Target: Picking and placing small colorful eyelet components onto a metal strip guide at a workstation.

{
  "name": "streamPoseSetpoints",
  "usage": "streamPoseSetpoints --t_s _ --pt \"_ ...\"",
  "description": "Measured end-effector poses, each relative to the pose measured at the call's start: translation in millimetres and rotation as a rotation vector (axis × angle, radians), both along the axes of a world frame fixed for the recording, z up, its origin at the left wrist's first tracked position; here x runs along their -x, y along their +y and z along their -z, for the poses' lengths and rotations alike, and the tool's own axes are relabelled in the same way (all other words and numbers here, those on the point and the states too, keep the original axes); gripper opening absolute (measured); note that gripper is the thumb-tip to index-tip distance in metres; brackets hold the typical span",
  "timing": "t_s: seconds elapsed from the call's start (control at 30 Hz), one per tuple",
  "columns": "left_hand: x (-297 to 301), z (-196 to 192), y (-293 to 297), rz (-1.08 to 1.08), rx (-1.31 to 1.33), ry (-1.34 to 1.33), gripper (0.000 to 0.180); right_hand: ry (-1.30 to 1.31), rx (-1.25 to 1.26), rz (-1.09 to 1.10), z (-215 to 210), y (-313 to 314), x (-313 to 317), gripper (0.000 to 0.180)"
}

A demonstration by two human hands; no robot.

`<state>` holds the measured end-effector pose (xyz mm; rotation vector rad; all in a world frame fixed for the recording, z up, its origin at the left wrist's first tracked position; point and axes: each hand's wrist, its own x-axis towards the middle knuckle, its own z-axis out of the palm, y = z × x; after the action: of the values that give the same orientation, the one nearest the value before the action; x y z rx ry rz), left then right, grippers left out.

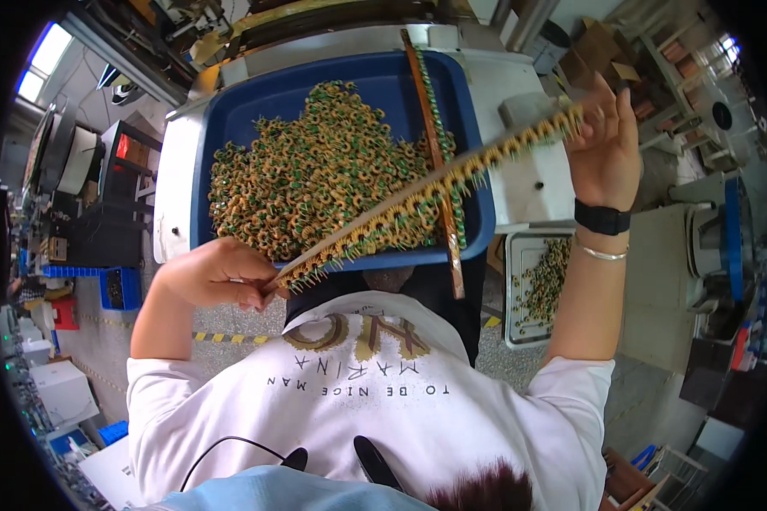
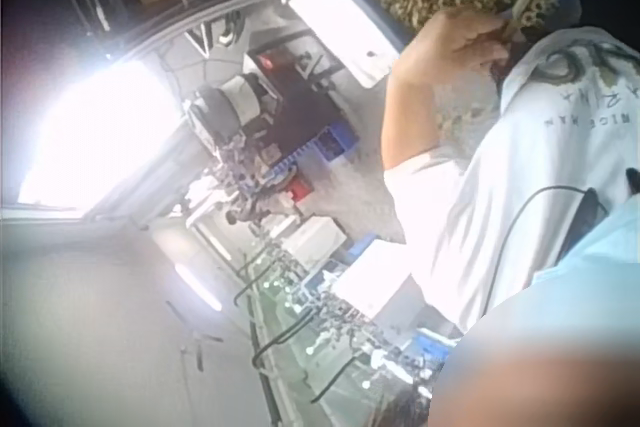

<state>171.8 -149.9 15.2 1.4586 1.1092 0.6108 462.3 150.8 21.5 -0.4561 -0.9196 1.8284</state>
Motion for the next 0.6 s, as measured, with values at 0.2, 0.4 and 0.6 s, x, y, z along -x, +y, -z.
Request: streamPoseSetpoints --t_s 0.2,0.4,0.6 --pt "56 -26 14 -0.141 -0.003 0.216 0.020 -0.257 -0.113 -0.142 10 28 15 0.029" --pt "109 -19 29 -0.445 0.071 0.286 0.018 -0.341 -0.059 -0.282 -2 30 44 0.036" --pt "175 -4 65 -0.761 -0.173 0.274 0.019 -0.347 -0.167 -0.305 3 66 96 0.024"
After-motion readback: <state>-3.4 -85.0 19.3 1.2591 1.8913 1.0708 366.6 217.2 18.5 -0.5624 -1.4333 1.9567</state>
